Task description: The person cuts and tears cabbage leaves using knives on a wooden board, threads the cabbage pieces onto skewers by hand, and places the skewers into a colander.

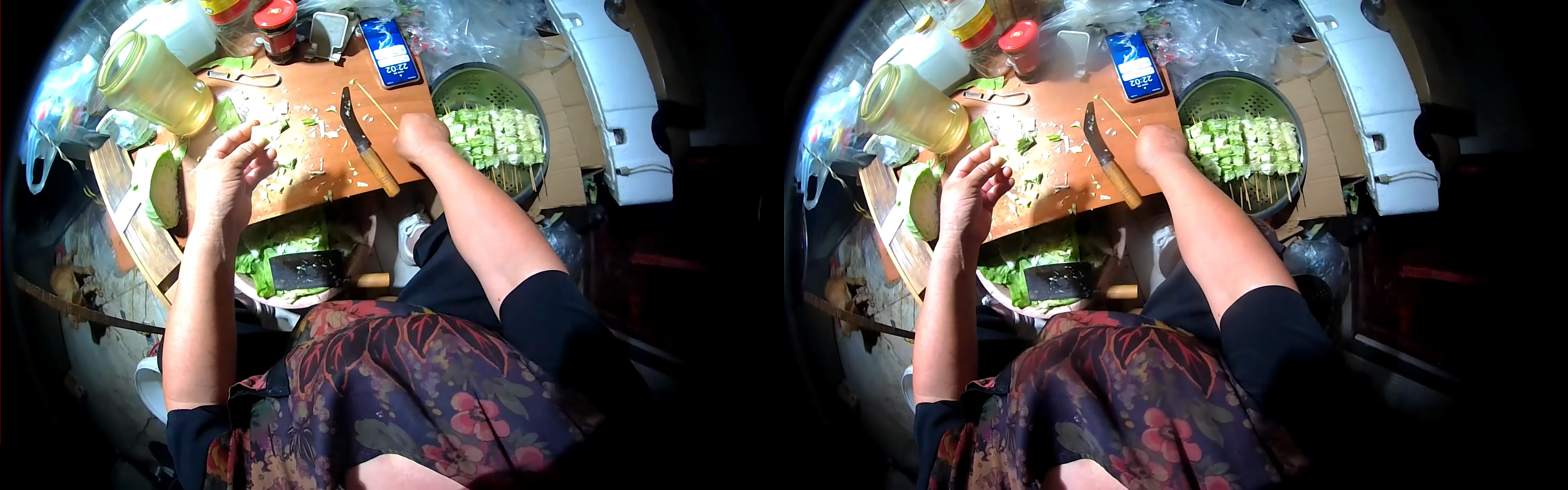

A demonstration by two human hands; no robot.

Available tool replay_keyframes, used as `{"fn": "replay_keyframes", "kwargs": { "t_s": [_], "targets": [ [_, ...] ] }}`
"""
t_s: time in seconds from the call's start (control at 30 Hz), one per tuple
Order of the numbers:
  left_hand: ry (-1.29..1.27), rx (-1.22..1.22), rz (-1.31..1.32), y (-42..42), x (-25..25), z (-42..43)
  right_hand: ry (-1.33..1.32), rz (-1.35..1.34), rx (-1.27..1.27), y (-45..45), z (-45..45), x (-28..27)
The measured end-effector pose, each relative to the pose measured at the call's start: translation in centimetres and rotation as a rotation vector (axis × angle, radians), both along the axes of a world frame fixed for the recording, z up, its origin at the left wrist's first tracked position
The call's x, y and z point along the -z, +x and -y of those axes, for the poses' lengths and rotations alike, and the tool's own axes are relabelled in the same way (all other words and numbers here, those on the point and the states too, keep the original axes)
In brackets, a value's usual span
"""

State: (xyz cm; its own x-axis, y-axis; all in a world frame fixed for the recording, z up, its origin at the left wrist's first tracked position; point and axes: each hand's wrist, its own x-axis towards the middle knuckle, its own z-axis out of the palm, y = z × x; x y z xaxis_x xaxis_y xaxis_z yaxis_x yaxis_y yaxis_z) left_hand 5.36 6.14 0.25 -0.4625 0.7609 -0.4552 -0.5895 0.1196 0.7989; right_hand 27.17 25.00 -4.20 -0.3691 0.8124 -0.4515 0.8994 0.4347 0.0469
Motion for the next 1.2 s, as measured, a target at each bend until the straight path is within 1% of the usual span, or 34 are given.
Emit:
{"fn": "replay_keyframes", "kwargs": {
  "t_s": [0.07, 0.13, 0.17, 0.23, 0.33, 0.4, 0.47, 0.5, 0.53, 0.6, 0.8, 0.87, 0.9, 0.97, 1.0, 1.03, 1.07, 1.1, 1.13, 1.17, 1.2],
  "targets": [
    [-0.011, -0.038, 0.012, -0.1, 0.1, 0.3, 0.003, -0.018, -0.002, -0.3, 0.2, 0.0],
    [-0.028, -0.070, 0.013, -0.5, 0.0, 0.5, 0.042, -0.148, -0.015, -1.3, 1.1, -1.7],
    [-0.015, -0.080, 0.011, -0.9, 0.5, 0.7, 0.040, -0.149, -0.021, -2.0, 1.8, -2.9],
    [0.006, -0.120, 0.038, -1.7, 1.0, 0.8, -0.047, -0.382, -0.119, -3.7, 4.1, -5.7],
    [0.045, -0.173, 0.029, -2.4, 1.3, 1.0, -0.251, -0.889, -0.292, -4.2, 7.9, -5.7],
    [0.023, -0.204, 0.034, -2.8, 1.1, 1.1, -0.327, -1.009, -0.349, -4.6, 9.9, -6.6],
    [0.051, -0.228, 0.052, -3.0, 0.8, 1.2, -0.322, -1.030, -0.371, -5.0, 10.9, -6.8],
    [0.049, -0.289, 0.061, -2.7, 0.3, 1.1, -0.326, -1.005, -0.357, -5.2, 11.1, -6.9],
    [0.045, -0.294, 0.054, -2.7, 0.2, 1.2, -0.328, -0.978, -0.344, -5.3, 11.1, -6.9],
    [0.032, -0.363, 0.072, -2.8, 0.1, 1.4, -0.307, -1.011, -0.365, -5.5, 11.1, -6.6],
    [0.068, -0.381, 0.091, -4.3, 1.2, 2.0, -0.334, -0.989, -0.336, -5.6, 11.6, -7.8],
    [0.077, -0.366, 0.093, -4.5, 1.4, 2.1, -0.384, -0.904, -0.303, -5.6, 11.6, -8.5],
    [0.088, -0.363, 0.057, -4.5, 1.3, 2.2, -0.385, -0.903, -0.300, -5.5, 11.6, -8.2],
    [0.099, -0.358, 0.023, -4.3, 1.2, 2.1, -0.370, -0.999, -0.317, -5.4, 11.6, -7.4],
    [0.091, -0.347, -0.047, -4.1, 1.1, 2.0, -0.370, -0.998, -0.316, -5.5, 11.6, -7.5],
    [0.084, -0.337, -0.118, -4.0, 1.0, 1.9, -0.425, -0.996, -0.278, -5.5, 11.6, -7.8],
    [0.083, -0.335, -0.117, -3.9, 1.1, 1.9, -0.481, -0.992, -0.240, -5.5, 11.7, -7.9],
    [0.099, -0.318, -0.156, -3.9, 1.2, 1.9, -0.481, -0.991, -0.239, -5.5, 11.8, -7.8],
    [0.114, -0.302, -0.195, -3.9, 1.2, 1.9, -0.549, -1.040, -0.178, -5.6, 11.9, -7.6],
    [0.113, -0.301, -0.194, -3.9, 1.2, 1.9, -0.617, -1.089, -0.116, -5.6, 12.0, -7.5],
    [0.125, -0.290, -0.190, -3.9, 1.2, 1.9, -0.617, -1.089, -0.115, -5.6, 12.2, -7.6]
  ]
}}
